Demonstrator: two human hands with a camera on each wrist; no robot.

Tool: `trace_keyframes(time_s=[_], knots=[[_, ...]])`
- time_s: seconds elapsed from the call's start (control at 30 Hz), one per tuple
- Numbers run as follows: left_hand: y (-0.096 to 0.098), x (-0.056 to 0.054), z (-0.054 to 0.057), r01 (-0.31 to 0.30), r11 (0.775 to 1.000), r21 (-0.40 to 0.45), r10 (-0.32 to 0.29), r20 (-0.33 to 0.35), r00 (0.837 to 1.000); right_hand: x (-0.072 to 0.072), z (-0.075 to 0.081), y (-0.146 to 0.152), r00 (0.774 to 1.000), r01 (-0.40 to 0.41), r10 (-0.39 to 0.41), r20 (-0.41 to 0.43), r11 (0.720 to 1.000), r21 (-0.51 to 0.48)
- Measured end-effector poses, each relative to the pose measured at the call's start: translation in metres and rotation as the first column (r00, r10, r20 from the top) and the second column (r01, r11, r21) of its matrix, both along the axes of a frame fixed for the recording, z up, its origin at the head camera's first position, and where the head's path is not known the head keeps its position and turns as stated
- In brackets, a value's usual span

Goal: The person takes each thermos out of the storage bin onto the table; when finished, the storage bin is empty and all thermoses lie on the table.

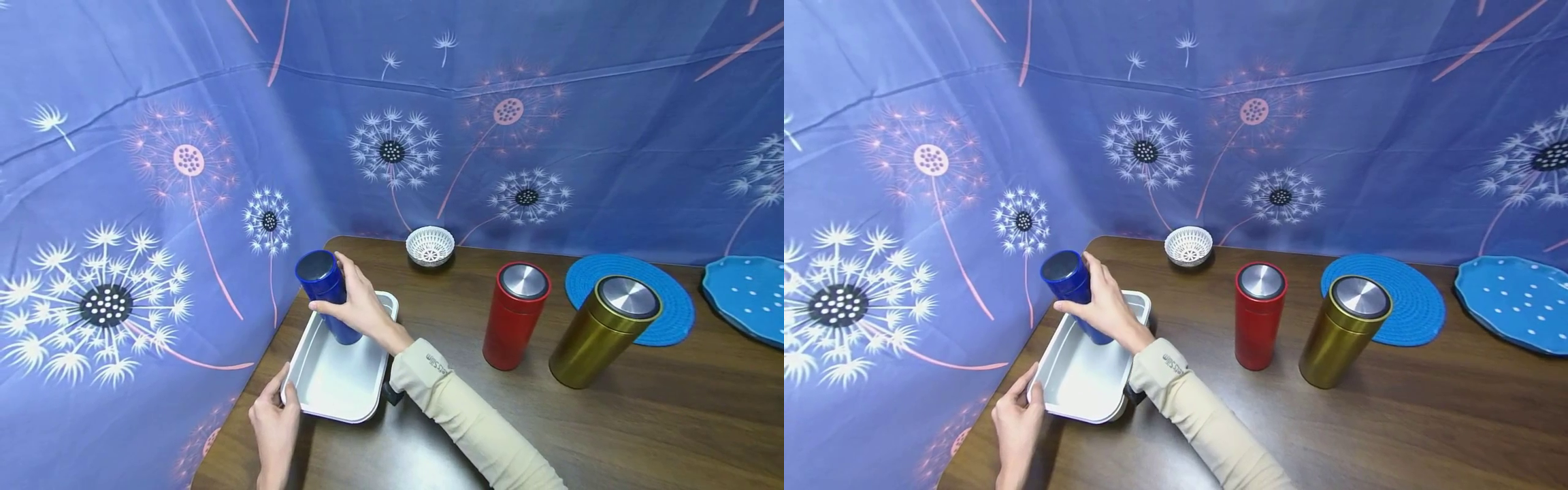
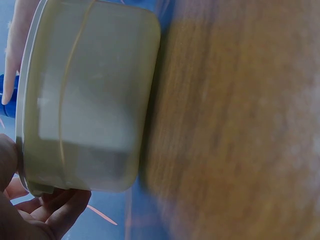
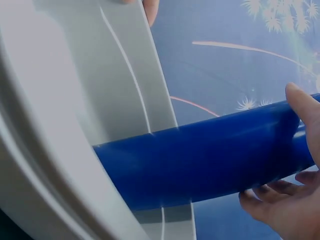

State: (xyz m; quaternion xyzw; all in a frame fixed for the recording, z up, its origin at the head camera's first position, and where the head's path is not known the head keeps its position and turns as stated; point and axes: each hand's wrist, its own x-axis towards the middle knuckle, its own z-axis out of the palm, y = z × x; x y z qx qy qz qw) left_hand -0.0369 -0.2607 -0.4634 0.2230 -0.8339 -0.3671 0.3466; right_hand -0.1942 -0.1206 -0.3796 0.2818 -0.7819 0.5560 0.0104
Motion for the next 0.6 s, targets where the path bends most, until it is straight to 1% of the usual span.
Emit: trace_keyframes(time_s=[0.13, 0.3, 0.4, 0.6], knots=[[0.0005, -0.0008, -0.0005, 0.001, 1.0, 0.001, -0.001, -0.002, 1.0, -0.0012, -0.0032, -0.0029, 0.999, 0.001, -0.001, -0.035, 1.0, 0.004], [0.0007, -0.0011, 0.0001, 0.002, 1.0, 0.002, -0.002, -0.002, 1.0, -0.0012, -0.0038, -0.0055, 0.995, 0.042, -0.043, -0.091, 0.999, -0.009], [0.0008, -0.0013, 0.0002, -0.001, 1.0, 0.005, 0.001, -0.002, 1.0, -0.0008, -0.0031, -0.0062, 0.993, 0.064, -0.064, -0.098, 0.998, -0.004], [0.0009, -0.0009, -0.0002, -0.012, 1.0, -0.004, 0.012, -0.006, 1.0, 0.0, 0.0008, -0.0051, 0.992, 0.093, -0.092, -0.083, 0.996, 0.003]])
